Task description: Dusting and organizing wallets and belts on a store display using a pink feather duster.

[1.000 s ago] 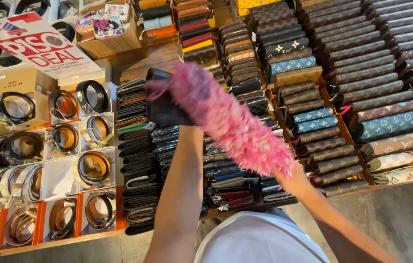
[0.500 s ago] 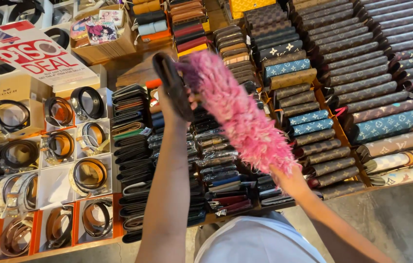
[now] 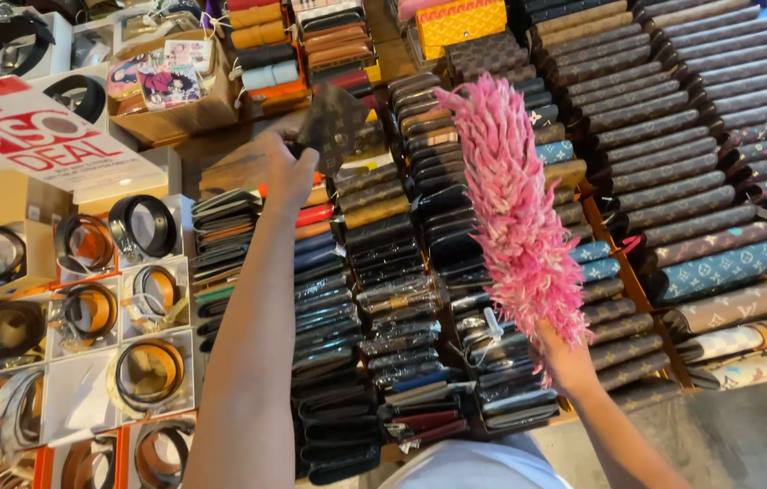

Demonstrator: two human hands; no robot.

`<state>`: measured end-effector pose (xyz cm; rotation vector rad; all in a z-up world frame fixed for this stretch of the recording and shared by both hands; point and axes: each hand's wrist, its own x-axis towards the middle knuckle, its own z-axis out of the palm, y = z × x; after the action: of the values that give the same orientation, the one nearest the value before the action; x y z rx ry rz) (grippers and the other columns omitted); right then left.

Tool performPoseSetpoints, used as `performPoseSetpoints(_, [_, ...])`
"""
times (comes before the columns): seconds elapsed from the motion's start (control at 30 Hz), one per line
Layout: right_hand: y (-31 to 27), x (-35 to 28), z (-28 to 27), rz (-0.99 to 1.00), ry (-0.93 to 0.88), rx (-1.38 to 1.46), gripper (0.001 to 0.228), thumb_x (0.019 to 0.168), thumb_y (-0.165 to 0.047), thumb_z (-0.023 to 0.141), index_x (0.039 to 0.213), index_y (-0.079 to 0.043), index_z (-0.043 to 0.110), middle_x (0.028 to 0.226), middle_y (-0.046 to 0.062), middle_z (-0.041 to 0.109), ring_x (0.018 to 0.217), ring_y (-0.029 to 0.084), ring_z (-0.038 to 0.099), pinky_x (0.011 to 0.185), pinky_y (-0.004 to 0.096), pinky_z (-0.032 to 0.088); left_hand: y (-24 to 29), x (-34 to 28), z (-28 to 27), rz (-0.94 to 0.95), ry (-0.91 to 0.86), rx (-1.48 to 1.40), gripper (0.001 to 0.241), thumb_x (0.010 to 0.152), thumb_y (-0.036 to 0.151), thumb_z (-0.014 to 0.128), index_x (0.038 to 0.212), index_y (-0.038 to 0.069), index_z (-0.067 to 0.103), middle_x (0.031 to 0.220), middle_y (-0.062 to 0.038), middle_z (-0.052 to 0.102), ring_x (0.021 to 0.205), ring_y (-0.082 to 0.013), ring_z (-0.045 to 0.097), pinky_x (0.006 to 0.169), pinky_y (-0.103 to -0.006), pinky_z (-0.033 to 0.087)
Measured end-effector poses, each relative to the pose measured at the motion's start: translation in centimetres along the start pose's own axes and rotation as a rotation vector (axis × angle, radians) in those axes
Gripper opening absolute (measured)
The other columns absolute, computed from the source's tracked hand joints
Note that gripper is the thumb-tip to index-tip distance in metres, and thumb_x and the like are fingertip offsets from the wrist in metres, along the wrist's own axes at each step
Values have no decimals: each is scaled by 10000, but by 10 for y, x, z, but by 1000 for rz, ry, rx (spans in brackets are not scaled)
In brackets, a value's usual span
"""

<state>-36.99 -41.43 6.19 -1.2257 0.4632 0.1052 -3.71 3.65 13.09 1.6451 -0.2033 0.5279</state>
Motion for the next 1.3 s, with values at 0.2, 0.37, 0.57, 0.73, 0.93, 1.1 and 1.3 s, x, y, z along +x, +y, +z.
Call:
performPoseSetpoints(0.2, [9, 18, 6, 65, 79, -92, 225, 945, -290, 657, 894, -95, 558, 625, 18, 494, 506, 148, 476, 443, 327, 373, -39, 7, 19, 101, -121, 542, 438, 749, 90, 780, 1106, 5, 541, 1102, -160, 598, 1074, -325, 583, 977, -417, 475])
performPoseSetpoints(0.37, [14, 32, 10, 45, 109, -227, 258, 962, -296, 644, 859, -70, 574, 622, 38, 518, 505, 158, 489, 447, 328, 383, -75, 9, 38, -23, -160, 540, 424, 738, 83, 773, 1098, 33, 553, 1113, -185, 570, 1086, -363, 580, 964, -433, 485])
performPoseSetpoints(0.57, [23, 41, 7, 70, 67, -129, 260, 955, -273, 649, 843, -58, 555, 611, 39, 508, 486, 162, 478, 430, 331, 373, -127, 0, 45, -141, -181, 546, 404, 716, 80, 772, 1065, 64, 567, 1132, -180, 565, 1082, -360, 592, 958, -436, 498])
performPoseSetpoints(0.73, [23, 37, 11, 105, 38, -162, 297, 967, -281, 652, 831, -40, 544, 593, 50, 493, 461, 178, 481, 400, 344, 366, -141, -9, 52, -183, -159, 546, 406, 724, 68, 758, 1070, 57, 546, 1132, -198, 542, 1063, -379, 590, 951, -442, 498])
performPoseSetpoints(0.93, [19, 39, 22, 146, 98, -278, 262, 947, -298, 629, 886, -44, 610, 580, 92, 571, 448, 195, 521, 408, 355, 407, -124, 1, 60, -220, -199, 576, 379, 725, -35, 672, 1060, 93, 552, 1155, -192, 531, 1062, -410, 577, 904, -461, 491])
performPoseSetpoints(1.1, [20, 43, 23, 142, 68, -382, 302, 964, -313, 620, 885, -22, 614, 565, 95, 565, 441, 198, 514, 410, 356, 399, -109, 8, 65, -22, -156, 509, 334, 697, -90, 662, 971, 85, 585, 1049, -156, 601, 1056, -401, 591, 913, -454, 489])
performPoseSetpoints(1.3, [24, 45, 21, 110, 21, -228, 286, 971, -300, 637, 883, -34, 576, 592, 45, 521, 460, 168, 495, 403, 338, 391, -155, -9, 52, -126, -141, 636, 299, 666, -133, 634, 873, 74, 573, 995, -162, 581, 980, -405, 588, 846, -460, 504])
